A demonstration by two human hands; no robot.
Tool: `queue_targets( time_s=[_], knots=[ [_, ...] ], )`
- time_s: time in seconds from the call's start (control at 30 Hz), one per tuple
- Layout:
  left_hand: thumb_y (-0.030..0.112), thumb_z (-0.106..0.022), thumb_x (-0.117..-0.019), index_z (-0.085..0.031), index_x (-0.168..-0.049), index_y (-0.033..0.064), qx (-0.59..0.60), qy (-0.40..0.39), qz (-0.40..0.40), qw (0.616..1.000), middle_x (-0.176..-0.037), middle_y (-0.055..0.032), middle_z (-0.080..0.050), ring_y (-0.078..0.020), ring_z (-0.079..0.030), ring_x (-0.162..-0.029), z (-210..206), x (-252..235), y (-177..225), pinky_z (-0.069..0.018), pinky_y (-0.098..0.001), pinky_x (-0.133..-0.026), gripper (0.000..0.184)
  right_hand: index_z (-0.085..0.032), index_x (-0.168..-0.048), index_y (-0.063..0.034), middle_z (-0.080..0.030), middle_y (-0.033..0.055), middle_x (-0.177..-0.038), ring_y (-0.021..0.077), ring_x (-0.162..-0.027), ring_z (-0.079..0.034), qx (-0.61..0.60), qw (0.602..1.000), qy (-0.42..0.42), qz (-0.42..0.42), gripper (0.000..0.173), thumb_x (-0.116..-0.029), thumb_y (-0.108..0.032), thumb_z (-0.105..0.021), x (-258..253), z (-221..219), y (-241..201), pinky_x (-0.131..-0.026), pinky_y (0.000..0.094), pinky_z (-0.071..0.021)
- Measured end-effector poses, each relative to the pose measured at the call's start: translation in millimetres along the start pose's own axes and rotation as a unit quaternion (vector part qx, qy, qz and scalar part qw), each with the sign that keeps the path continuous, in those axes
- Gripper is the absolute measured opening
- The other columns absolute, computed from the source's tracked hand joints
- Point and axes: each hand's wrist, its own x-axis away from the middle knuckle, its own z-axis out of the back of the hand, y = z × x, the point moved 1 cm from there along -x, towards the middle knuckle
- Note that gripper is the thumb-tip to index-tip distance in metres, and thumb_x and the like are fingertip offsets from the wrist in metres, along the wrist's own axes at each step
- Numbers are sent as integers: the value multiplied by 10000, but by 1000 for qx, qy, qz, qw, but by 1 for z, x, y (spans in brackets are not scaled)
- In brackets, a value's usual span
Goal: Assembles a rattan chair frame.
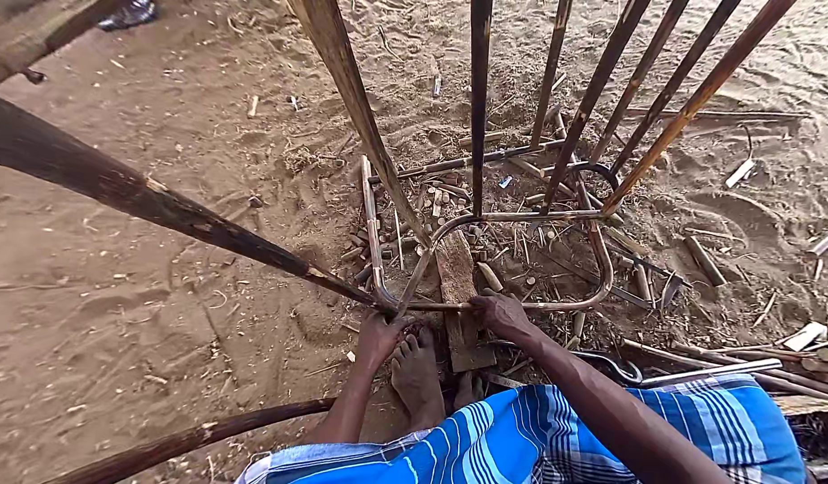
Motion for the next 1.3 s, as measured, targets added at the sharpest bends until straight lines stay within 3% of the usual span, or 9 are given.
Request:
queue_targets(
  time_s=[0.1, 0.37, 0.47, 0.6, 0.87, 1.3],
  knots=[
    [450, -795, -894, -707, -1082, 34, 16, 1, 9, 1000, -975, -179, -705, -337, -690, -865, 2, 1, 2, -555, -592, -842, 465, -692, -1245, -304, -671, 24, -1255, 268, -1104, -659, 1, 1000, 0, 1, 266, -995, -323, -606, 0, -1, 0, -898, 579, -503],
    [464, -793, -892, -711, -1084, 58, 17, 7, 2, 1000, -953, -152, -716, -316, -696, -858, 1, 2, 0, -557, -586, -844, 457, -691, -1245, -316, -671, 13, -1259, 259, -1097, -662, 5, 1000, 1, 3, 265, -995, -307, -603, 0, -2, 0, -893, 571, -506],
    [499, -670, -974, -701, -1132, 22, -55, 4, -13, 998, -1031, -204, -708, -381, -684, -1000, 5, 15, 7, -519, -616, -930, 504, -689, -1246, -319, -668, 10, -1261, 257, -1098, -664, 11, 1000, 1, 3, 269, -994, -304, -598, -1, -1, -1, -882, 568, -516],
    [524, -454, -1067, -603, -1309, 64, -164, -9, 3, 986, -1024, -214, -713, -411, -699, -1015, -4, 31, -6, -542, -617, -895, 541, -691, -1252, -329, -672, 12, -1249, 245, -1110, -658, 5, 1000, 1, 0, 271, -1000, -326, -590, -1, -2, 0, -910, 567, -504],
    [507, -429, -1078, -650, -1159, 25, -176, -12, -7, 984, -993, -229, -703, -414, -697, -989, -7, 27, -10, -542, -625, -869, 537, -688, -1266, -309, -665, 23, -1268, 265, -1114, -656, -6, 1000, -5, 0, 277, -1006, -328, -594, 0, -4, 0, -907, 585, -499],
    [510, -421, -1079, -662, -1133, -4, -183, -11, -14, 983, -1003, -248, -703, -432, -691, -1010, -10, 27, -2, -530, -634, -896, 570, -687, -1233, -287, -664, 35, -1252, 279, -1112, -656, -4, 1000, 0, 14, 247, -1010, -282, -580, 1, 1, 1, -899, 588, -504]
  ],
)
